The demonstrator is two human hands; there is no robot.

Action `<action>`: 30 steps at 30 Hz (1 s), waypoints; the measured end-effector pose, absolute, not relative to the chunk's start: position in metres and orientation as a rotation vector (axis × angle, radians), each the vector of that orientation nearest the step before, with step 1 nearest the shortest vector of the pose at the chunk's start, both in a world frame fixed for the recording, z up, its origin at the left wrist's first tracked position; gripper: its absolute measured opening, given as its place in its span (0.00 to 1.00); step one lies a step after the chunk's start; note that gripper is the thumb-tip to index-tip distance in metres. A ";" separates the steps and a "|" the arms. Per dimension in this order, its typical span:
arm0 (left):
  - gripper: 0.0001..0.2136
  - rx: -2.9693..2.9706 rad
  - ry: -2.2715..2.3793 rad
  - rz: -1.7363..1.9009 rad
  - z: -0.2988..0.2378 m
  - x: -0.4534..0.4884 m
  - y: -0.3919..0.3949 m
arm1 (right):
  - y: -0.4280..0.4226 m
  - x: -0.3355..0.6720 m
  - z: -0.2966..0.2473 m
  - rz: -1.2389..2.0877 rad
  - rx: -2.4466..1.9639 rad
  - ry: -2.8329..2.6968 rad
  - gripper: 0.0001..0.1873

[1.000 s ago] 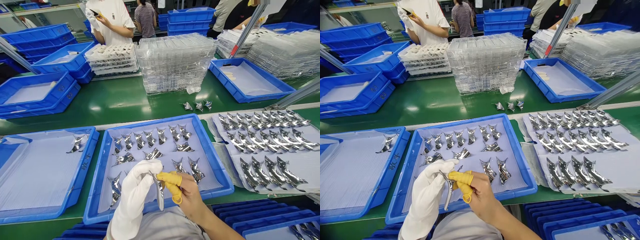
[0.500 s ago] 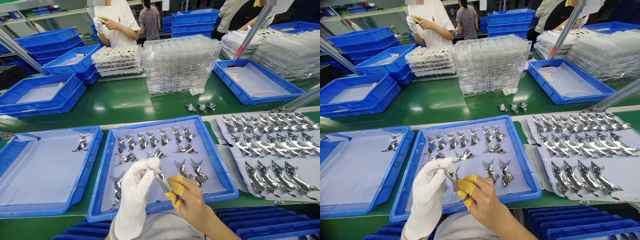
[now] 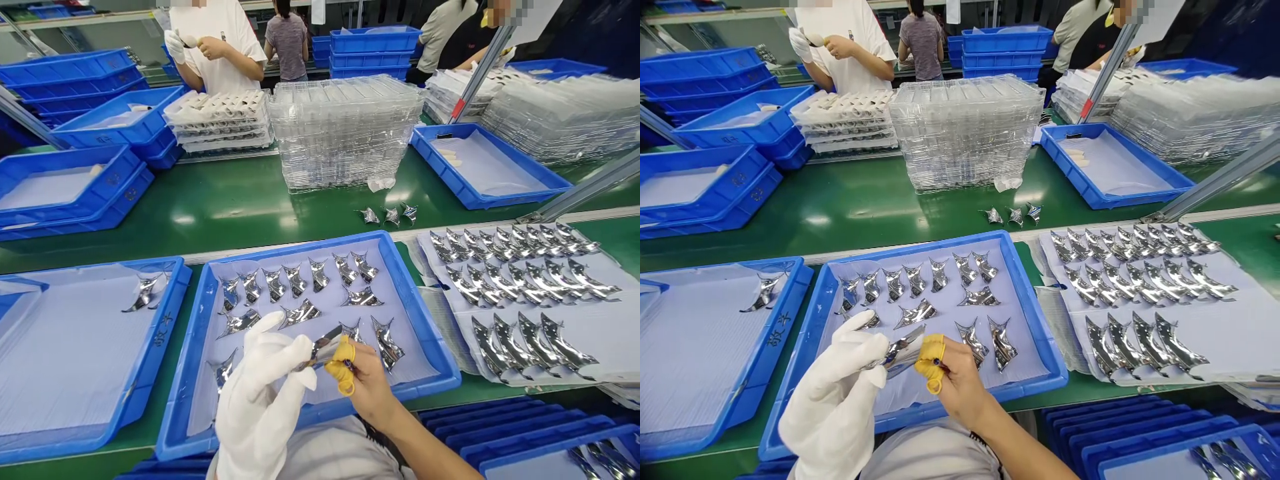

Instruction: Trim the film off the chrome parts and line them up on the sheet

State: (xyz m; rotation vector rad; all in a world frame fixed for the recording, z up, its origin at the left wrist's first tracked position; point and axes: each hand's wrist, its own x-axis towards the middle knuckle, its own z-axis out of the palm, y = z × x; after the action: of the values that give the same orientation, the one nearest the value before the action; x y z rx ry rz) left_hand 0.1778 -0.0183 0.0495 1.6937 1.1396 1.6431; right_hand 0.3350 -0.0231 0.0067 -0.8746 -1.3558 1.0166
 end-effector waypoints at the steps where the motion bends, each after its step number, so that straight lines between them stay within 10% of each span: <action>1: 0.10 1.628 1.185 1.614 0.049 0.176 -0.017 | -0.023 0.335 0.010 1.057 -0.863 -1.333 0.19; 30: 0.10 1.054 1.485 1.323 0.065 0.187 0.006 | -0.029 0.326 0.029 1.897 -0.803 -0.512 0.28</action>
State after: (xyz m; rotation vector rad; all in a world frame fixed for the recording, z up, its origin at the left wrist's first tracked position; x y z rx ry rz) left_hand 0.1865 0.0061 0.0651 1.0544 1.4852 1.3233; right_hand 0.3260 -0.0289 0.0289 -0.8028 -0.5124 1.8965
